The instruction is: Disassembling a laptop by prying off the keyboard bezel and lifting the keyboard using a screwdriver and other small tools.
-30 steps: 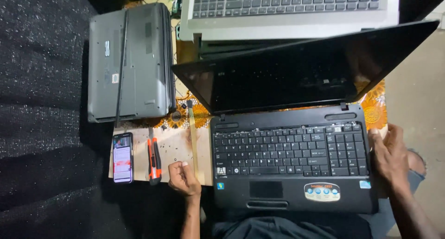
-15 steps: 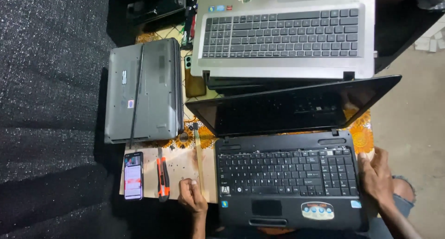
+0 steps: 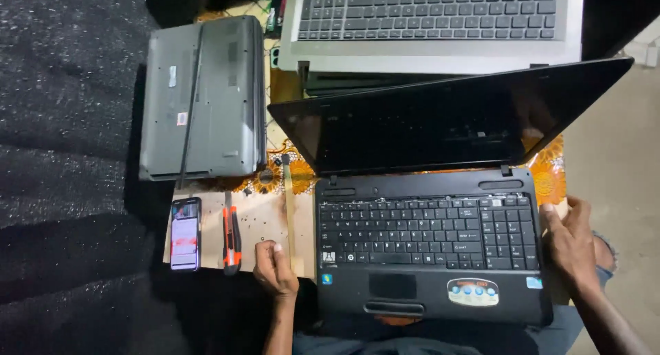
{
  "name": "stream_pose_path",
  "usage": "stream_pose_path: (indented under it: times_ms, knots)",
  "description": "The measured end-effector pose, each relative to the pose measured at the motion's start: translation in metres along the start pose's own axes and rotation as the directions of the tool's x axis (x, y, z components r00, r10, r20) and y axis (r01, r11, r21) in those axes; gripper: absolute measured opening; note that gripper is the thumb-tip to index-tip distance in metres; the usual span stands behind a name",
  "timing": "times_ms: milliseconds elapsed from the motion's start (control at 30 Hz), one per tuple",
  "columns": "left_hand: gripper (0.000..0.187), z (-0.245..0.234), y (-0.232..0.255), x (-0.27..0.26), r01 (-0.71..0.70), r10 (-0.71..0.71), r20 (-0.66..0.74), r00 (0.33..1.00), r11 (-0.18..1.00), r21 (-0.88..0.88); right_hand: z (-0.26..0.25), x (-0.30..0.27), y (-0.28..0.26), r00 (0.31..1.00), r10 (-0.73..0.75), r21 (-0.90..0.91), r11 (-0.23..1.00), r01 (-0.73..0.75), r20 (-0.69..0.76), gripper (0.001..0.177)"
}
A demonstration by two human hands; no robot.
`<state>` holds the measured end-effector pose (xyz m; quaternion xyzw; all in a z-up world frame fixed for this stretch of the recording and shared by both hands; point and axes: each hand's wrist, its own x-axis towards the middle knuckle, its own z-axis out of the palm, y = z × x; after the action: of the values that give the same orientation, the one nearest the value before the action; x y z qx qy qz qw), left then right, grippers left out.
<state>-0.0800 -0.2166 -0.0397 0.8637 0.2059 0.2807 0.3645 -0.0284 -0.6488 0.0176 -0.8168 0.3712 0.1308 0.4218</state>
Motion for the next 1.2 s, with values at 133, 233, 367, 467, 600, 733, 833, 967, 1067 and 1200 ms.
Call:
stream_pose_path:
  times_ms: [133, 233, 367, 467, 600, 733, 833, 967, 1067, 1200]
  knots:
    - [0.022, -0.003, 0.010, 0.005, 0.002, -0.001, 0.037, 0.999, 0.999, -0.034, -0.003, 0.000, -0.002, 0.999, 0.013, -0.109, 0.994, -0.009, 0.031, 0.072]
    - [0.023, -0.007, 0.003, 0.002, -0.019, 0.023, 0.052, 0.998, 0.996, -0.083, -0.003, -0.002, 0.004, 0.998, -0.024, -0.081, 0.996, 0.028, 0.059, 0.071]
    - [0.023, -0.009, 0.000, 0.007, -0.052, 0.062, 0.093, 0.994, 0.993, -0.108, -0.002, -0.002, -0.001, 0.999, 0.019, -0.077, 0.997, -0.015, 0.051, 0.067]
    - [0.026, -0.013, 0.000, 0.007, -0.049, 0.067, 0.144, 0.987, 0.991, -0.126, 0.000, 0.004, 0.009, 0.999, 0.025, -0.117, 0.993, -0.019, 0.045, 0.064]
    - [0.022, -0.021, 0.000, 0.014, 0.044, 0.002, 0.314, 0.949, 0.989, -0.141, -0.001, -0.005, -0.001, 0.999, 0.003, -0.162, 0.987, 0.004, 0.042, 0.064]
    - [0.012, -0.028, 0.001, 0.018, 0.096, -0.004, 0.440, 0.898, 0.978, -0.187, 0.001, 0.006, 0.008, 0.999, 0.032, -0.173, 0.985, -0.026, 0.033, 0.059]
    - [0.011, -0.035, 0.001, 0.024, 0.119, -0.045, 0.543, 0.838, 0.988, -0.101, 0.001, 0.002, 0.002, 0.999, 0.034, -0.197, 0.980, -0.031, 0.010, 0.060]
    - [0.012, -0.042, -0.025, 0.039, 0.207, -0.080, 0.713, 0.696, 0.974, -0.092, -0.007, -0.001, -0.004, 0.998, 0.030, -0.102, 0.994, -0.024, 0.055, 0.056]
    - [0.026, -0.050, -0.035, 0.077, 0.383, -0.152, 0.905, 0.398, 0.924, -0.014, -0.005, 0.008, 0.005, 0.999, 0.009, -0.107, 0.994, -0.004, 0.049, 0.056]
    - [0.051, -0.094, 0.042, 0.143, 0.656, -0.725, 0.661, -0.192, 0.406, 0.636, -0.007, 0.005, 0.000, 0.998, 0.019, -0.126, 0.992, -0.012, 0.060, 0.056]
